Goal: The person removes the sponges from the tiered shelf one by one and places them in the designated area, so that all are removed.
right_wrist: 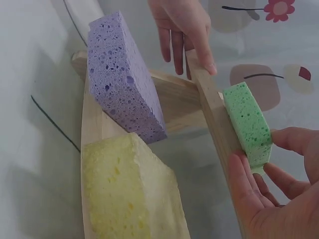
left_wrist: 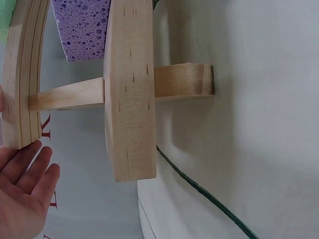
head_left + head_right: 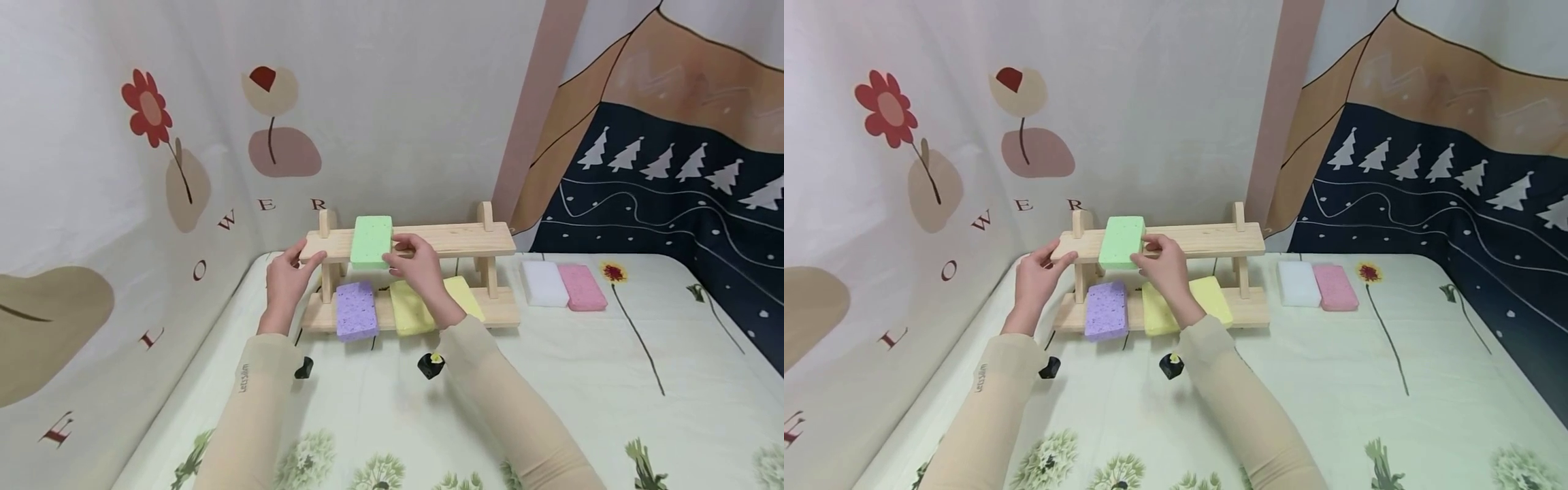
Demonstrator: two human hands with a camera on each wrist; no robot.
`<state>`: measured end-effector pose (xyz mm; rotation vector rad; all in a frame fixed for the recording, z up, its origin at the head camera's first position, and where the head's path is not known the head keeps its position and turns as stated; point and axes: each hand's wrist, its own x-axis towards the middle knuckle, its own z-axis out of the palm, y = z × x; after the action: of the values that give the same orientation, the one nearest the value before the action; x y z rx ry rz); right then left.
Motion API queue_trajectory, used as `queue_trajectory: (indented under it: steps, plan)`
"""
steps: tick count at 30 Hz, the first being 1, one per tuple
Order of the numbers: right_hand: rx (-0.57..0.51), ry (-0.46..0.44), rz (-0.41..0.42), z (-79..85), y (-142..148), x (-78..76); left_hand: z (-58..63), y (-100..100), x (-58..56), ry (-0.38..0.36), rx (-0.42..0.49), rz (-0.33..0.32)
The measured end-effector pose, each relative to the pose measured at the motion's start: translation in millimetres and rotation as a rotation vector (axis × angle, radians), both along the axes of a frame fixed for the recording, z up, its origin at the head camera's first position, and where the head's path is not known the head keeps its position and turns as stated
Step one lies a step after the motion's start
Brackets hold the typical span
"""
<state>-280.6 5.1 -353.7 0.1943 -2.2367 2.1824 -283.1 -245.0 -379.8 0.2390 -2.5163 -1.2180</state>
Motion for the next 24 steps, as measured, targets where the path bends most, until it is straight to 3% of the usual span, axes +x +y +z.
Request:
queue_trajectory:
  steps: [10, 24]
  plan:
    - [-0.019, -0.001, 0.018, 0.9, 5, 4.8, 0.3, 0, 0.2, -0.005, 0.007, -0.01]
    - [-0.023, 0.018, -0.004, -0.6, 36, 16.6, -0.8, 0, -0.4, 0.004, 0.01, -0.013]
